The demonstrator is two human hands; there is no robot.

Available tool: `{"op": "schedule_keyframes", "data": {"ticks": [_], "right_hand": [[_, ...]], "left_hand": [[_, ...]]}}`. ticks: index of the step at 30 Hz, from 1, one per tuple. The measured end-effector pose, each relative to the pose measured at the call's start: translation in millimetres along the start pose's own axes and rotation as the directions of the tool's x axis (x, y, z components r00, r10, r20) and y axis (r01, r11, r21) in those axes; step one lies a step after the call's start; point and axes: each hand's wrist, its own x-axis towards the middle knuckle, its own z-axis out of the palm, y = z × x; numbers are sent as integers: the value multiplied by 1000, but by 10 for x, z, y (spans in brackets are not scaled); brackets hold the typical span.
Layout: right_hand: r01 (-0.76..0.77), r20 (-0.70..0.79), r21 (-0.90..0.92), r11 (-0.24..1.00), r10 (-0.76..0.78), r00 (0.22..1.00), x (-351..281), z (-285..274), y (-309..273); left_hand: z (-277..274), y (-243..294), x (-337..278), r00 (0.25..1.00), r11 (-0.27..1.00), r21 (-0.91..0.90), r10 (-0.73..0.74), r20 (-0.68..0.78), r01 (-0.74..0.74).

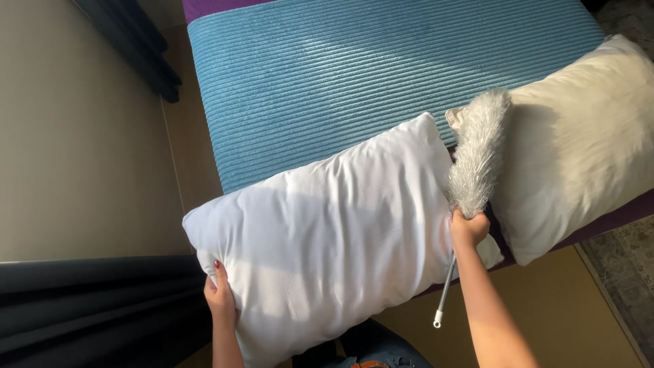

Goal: Dusting bed pillows using a handheld duster.

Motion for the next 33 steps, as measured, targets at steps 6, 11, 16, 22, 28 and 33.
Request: {"op": "schedule_keyframes", "data": {"ticks": [6,11,16,22,28,33], "right_hand": [[112,-116,438,892,-67,991,377,87,-666],[151,-125,726,671,-87,988,771,-136,-1206],[265,-196,744,614,-178,964,843,-468,-1073],[-4,196,615,788,-148,969,-74,-947,-882],[-32,455,142,989,-36,890,-1123,-689,-105],[447,522,115,887,-437,733,-2668,-640,-246]], "left_hand": [[425,1074,-58,965,973,-52,229,131,-224],[378,1632,-59,886,876,-413,379,267,-250],[-44,1033,54,649,753,-629,580,493,-195],[224,-89,-474,896,957,-288,91,434,43],[146,-1560,-624,974,964,248,-141,175,95],[188,-1360,-408,981,863,505,-85,176,-16]]}}
